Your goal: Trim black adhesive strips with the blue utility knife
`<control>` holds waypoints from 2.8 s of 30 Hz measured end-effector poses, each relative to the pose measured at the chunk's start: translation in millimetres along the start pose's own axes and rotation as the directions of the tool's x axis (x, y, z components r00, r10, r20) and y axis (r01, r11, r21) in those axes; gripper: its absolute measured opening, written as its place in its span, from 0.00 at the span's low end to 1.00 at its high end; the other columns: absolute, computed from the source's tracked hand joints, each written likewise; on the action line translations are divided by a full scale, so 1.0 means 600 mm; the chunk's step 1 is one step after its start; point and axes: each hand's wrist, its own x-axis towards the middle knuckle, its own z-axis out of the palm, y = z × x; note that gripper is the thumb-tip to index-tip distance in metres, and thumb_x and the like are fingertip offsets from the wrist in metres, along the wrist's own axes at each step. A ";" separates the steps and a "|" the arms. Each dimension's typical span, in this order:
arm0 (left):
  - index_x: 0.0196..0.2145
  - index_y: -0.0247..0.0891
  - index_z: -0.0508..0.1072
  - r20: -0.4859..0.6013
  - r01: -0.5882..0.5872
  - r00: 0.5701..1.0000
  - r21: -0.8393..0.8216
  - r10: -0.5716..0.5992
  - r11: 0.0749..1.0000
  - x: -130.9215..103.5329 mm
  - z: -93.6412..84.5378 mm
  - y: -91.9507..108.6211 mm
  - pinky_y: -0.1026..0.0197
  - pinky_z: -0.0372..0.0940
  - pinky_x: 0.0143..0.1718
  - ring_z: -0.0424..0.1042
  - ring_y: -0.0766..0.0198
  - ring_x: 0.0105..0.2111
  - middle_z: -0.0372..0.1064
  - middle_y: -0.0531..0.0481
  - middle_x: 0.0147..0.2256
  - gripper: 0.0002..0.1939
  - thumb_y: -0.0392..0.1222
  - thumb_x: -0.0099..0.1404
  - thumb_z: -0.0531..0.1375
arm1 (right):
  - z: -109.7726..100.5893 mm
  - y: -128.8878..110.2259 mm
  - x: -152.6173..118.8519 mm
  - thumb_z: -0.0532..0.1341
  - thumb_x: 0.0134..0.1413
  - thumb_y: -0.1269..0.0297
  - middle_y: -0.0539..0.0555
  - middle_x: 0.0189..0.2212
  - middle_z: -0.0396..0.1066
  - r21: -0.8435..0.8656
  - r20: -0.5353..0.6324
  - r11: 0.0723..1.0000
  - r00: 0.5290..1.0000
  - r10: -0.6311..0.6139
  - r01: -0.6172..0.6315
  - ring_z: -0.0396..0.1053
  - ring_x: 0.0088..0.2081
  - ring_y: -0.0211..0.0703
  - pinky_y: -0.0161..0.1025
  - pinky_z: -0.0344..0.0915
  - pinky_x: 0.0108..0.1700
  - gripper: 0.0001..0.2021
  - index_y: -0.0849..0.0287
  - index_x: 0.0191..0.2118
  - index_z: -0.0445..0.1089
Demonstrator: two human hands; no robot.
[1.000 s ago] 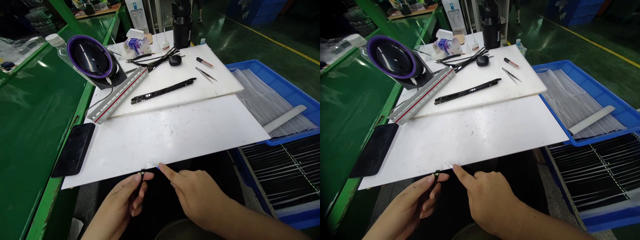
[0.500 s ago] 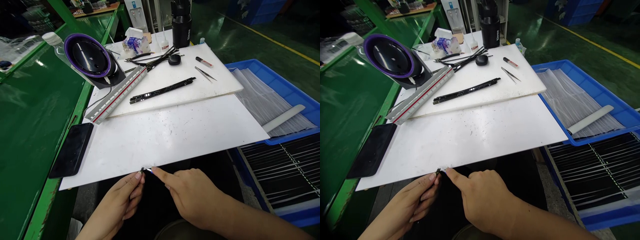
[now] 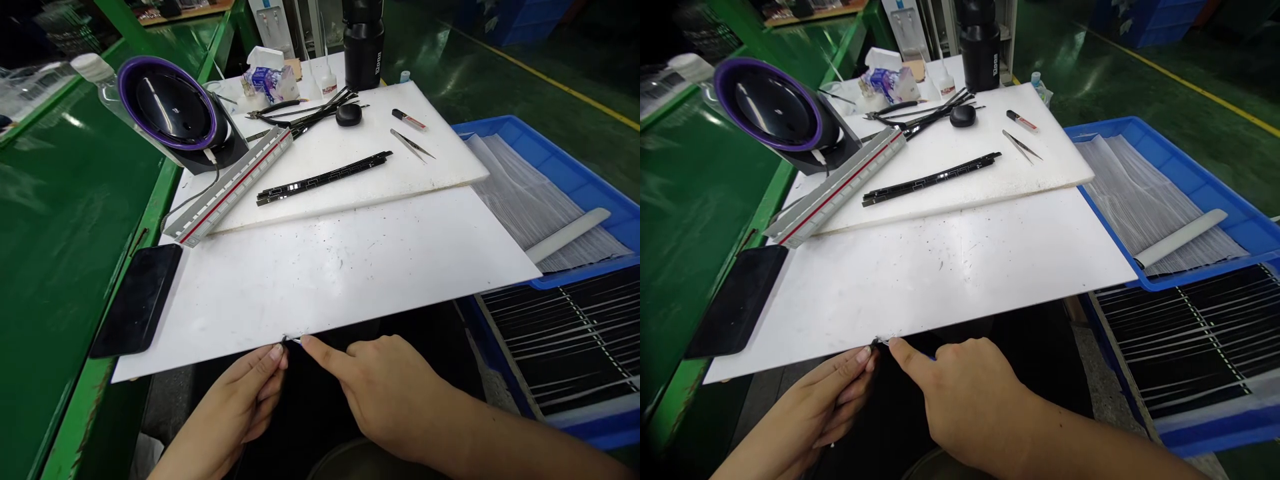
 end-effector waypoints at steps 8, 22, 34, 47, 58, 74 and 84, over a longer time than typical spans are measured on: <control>0.24 0.38 0.66 0.000 0.019 1.000 -0.004 -0.019 1.000 -0.001 -0.001 0.000 0.71 0.36 0.14 0.41 0.76 0.16 0.51 0.62 0.19 0.27 0.65 0.50 0.69 | -0.002 0.002 -0.001 0.50 0.63 0.73 0.48 0.27 0.75 0.074 0.015 0.997 1.000 0.002 -0.003 0.68 0.23 0.41 0.39 0.44 0.23 0.30 0.50 0.69 0.51; 0.24 0.38 0.66 0.011 0.026 1.000 0.000 -0.026 1.000 0.002 -0.001 0.003 0.70 0.35 0.15 0.40 0.76 0.16 0.50 0.62 0.18 0.27 0.64 0.51 0.69 | -0.005 0.003 0.004 0.51 0.60 0.74 0.47 0.25 0.73 0.044 0.039 0.999 0.999 -0.005 0.004 0.64 0.20 0.41 0.40 0.41 0.22 0.33 0.49 0.69 0.51; 0.24 0.38 0.66 0.028 0.031 0.999 -0.022 -0.031 0.999 0.004 -0.009 0.001 0.71 0.38 0.14 0.39 0.76 0.17 0.49 0.62 0.19 0.26 0.63 0.52 0.69 | 0.017 -0.007 -0.003 0.53 0.52 0.75 0.50 0.24 0.70 -0.068 -0.008 0.997 1.000 0.029 -0.029 0.63 0.19 0.42 0.39 0.39 0.22 0.38 0.47 0.69 0.50; 0.27 0.38 0.70 0.051 -0.001 0.999 -0.046 0.004 0.999 0.005 -0.013 -0.003 0.73 0.36 0.14 0.38 0.77 0.16 0.50 0.61 0.19 0.22 0.61 0.55 0.67 | 0.011 -0.007 -0.005 0.49 0.62 0.72 0.51 0.30 0.75 0.099 0.001 0.994 0.999 0.045 -0.044 0.69 0.25 0.42 0.38 0.48 0.23 0.31 0.51 0.70 0.48; 0.26 0.38 0.69 0.053 0.023 0.998 -0.060 -0.020 0.998 0.010 -0.015 -0.004 0.72 0.35 0.14 0.38 0.77 0.16 0.49 0.62 0.18 0.24 0.62 0.52 0.69 | 0.020 -0.014 -0.005 0.53 0.54 0.75 0.50 0.26 0.71 -0.005 -0.018 0.999 0.999 0.050 -0.050 0.65 0.21 0.42 0.38 0.43 0.22 0.37 0.49 0.70 0.48; 0.38 0.37 0.78 -0.124 -0.104 0.988 -0.061 0.096 0.993 -0.023 0.000 -0.004 0.71 0.50 0.15 0.55 0.72 0.18 0.62 0.56 0.22 0.27 0.61 0.50 0.71 | 0.018 0.008 -0.020 0.49 0.62 0.76 0.49 0.31 0.73 0.163 -0.087 0.983 0.991 0.101 -0.086 0.71 0.28 0.43 0.38 0.55 0.28 0.35 0.46 0.72 0.43; 0.32 0.36 0.76 -0.044 -0.018 0.999 -0.169 0.011 0.985 -0.003 0.003 -0.009 0.73 0.44 0.16 0.51 0.73 0.21 0.58 0.56 0.24 0.22 0.57 0.50 0.72 | 0.012 -0.014 -0.004 0.49 0.66 0.72 0.51 0.33 0.77 0.113 -0.022 0.990 0.996 0.086 -0.083 0.73 0.29 0.45 0.40 0.51 0.25 0.29 0.49 0.70 0.51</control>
